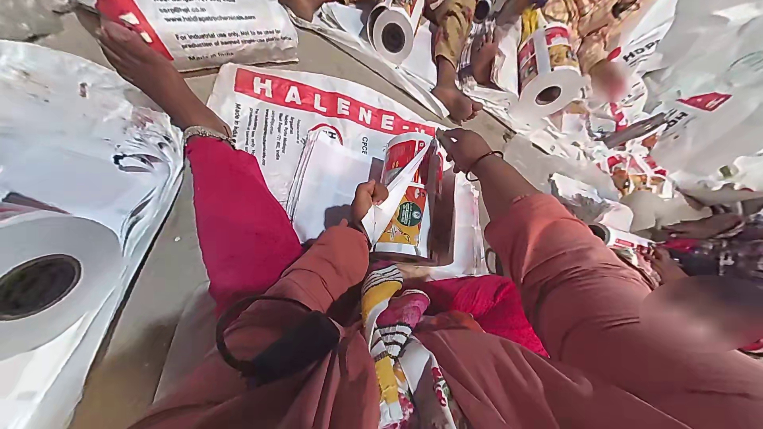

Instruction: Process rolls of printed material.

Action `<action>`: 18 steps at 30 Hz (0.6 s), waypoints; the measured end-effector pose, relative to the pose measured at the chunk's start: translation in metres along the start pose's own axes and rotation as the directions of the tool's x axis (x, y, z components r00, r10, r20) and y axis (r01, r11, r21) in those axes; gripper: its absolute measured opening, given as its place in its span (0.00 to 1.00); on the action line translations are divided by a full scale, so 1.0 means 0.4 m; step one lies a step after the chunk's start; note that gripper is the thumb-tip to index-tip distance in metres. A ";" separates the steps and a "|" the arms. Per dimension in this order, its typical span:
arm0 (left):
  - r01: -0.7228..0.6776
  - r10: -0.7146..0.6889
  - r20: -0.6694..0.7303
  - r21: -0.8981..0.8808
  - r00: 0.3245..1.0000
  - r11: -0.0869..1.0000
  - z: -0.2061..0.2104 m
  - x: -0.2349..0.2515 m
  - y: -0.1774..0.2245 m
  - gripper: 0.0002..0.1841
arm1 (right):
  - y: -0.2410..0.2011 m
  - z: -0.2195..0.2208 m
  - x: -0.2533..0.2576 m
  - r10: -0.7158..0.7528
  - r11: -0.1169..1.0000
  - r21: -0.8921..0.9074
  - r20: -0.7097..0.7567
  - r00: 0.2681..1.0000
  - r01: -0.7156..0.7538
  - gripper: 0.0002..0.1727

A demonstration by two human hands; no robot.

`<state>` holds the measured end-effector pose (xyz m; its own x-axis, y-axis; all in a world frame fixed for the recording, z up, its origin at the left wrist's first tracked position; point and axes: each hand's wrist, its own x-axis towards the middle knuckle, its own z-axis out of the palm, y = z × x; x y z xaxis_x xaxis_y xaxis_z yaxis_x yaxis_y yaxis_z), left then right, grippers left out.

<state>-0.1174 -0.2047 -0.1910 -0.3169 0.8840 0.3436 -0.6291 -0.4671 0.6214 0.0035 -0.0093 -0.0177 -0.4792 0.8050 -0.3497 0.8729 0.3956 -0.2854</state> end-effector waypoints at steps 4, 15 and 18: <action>0.001 -0.001 0.007 0.050 1.000 0.999 -0.006 0.008 0.001 0.28 | -0.012 -0.007 0.002 -0.057 0.995 -0.075 0.058 0.997 0.061 0.23; 0.036 -0.033 -0.070 0.040 0.997 0.999 0.015 0.010 0.017 0.27 | 0.041 0.036 -0.305 -0.152 0.897 0.432 0.107 0.982 0.092 0.32; 0.065 -0.051 -0.149 0.090 0.988 0.994 0.046 0.000 0.015 0.24 | 0.068 0.193 -0.381 -0.122 0.500 0.863 -0.013 0.992 0.073 0.32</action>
<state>-0.1080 -0.2079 -0.1744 -0.3868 0.8996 0.2026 -0.5816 -0.4085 0.7035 0.0933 -0.1554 -0.0411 -0.5810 0.7565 -0.3003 0.3229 -0.1244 -0.9382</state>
